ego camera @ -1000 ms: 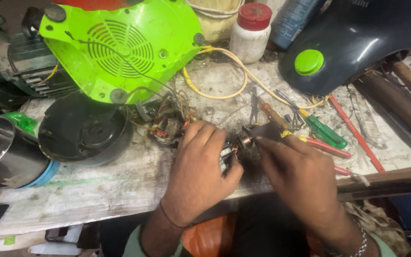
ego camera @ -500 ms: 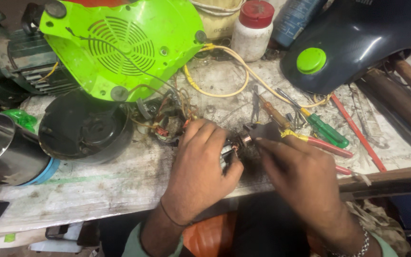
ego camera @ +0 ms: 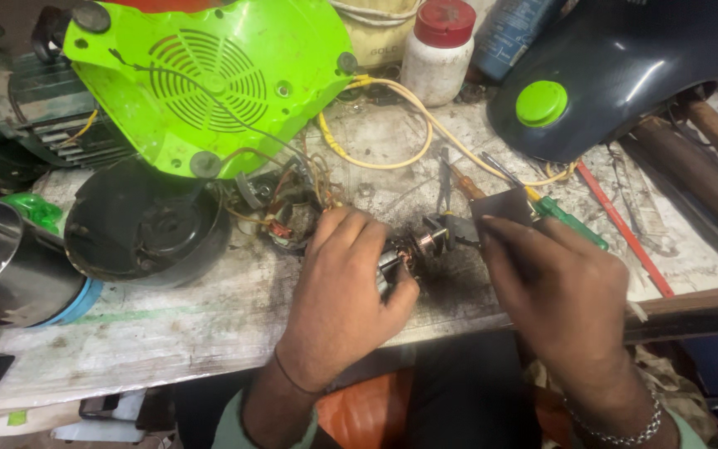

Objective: The person works on a disassembled blender motor at a cluttered workbench. They first handle the motor housing and armature with a screwdriver, separate the armature from the housing, then repeatedly rub the copper commutator with a sanding block, rotating the armature to sand its surface.

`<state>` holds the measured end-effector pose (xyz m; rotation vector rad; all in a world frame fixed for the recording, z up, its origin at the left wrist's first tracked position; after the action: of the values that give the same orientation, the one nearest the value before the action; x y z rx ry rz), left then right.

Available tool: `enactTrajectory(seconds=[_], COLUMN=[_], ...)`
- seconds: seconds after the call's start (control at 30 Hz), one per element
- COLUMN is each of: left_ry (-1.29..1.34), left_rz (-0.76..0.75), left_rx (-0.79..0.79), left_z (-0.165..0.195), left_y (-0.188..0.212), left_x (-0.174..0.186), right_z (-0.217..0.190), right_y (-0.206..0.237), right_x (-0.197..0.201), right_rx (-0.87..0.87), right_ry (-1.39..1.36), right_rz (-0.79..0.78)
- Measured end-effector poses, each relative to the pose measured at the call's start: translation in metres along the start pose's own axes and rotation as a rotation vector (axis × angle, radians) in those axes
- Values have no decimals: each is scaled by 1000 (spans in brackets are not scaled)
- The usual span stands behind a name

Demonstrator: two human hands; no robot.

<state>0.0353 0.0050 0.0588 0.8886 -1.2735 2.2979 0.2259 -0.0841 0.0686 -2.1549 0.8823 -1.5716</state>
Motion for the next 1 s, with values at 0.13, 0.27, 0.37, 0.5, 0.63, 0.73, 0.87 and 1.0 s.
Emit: enactTrajectory(seconds=[0.13,0.27,0.37,0.5,0.63,0.73,0.87,1.0], left_ry=[-8,-16,-10,-10,0,-9,-7,-7], left_rz=[-18,-11,-15,-1,-25,-10,1,15], left_rx=[15,-7,-11,-23,-2,-12,-30,-27], left_z=[0,1,2,2,2,4,5,5], left_y=[0,1,1,0,0,0,0,0], left_x=[0,1,0,-1,-1,0,-1,-1], right_z=[-3,-12,-17,-15,-12,-11,-14,-16], right_y=[3,6,8,12,11,10,9,10], right_x=[-3,-9,-12,-13,-14,-15,-14,-12], right_rx=[31,77,111,89,106,95,110,107], right_ry=[-46,-111,-69,-70,-95,-60,-108,-56], right_rz=[-74,-119,-83,-119,-119,-155,-131,-133])
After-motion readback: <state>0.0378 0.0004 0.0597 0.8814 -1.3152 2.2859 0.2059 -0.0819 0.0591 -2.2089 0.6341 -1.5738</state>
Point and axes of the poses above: each hand's wrist, its own y-axis away from the middle knuckle, its own x-axis out of the back of the hand, z = x × y, the point moved 2 cm from there along -y, towards the middle knuckle, and after that the axes turned 7 degrees about -x, right-handed, at the moved point
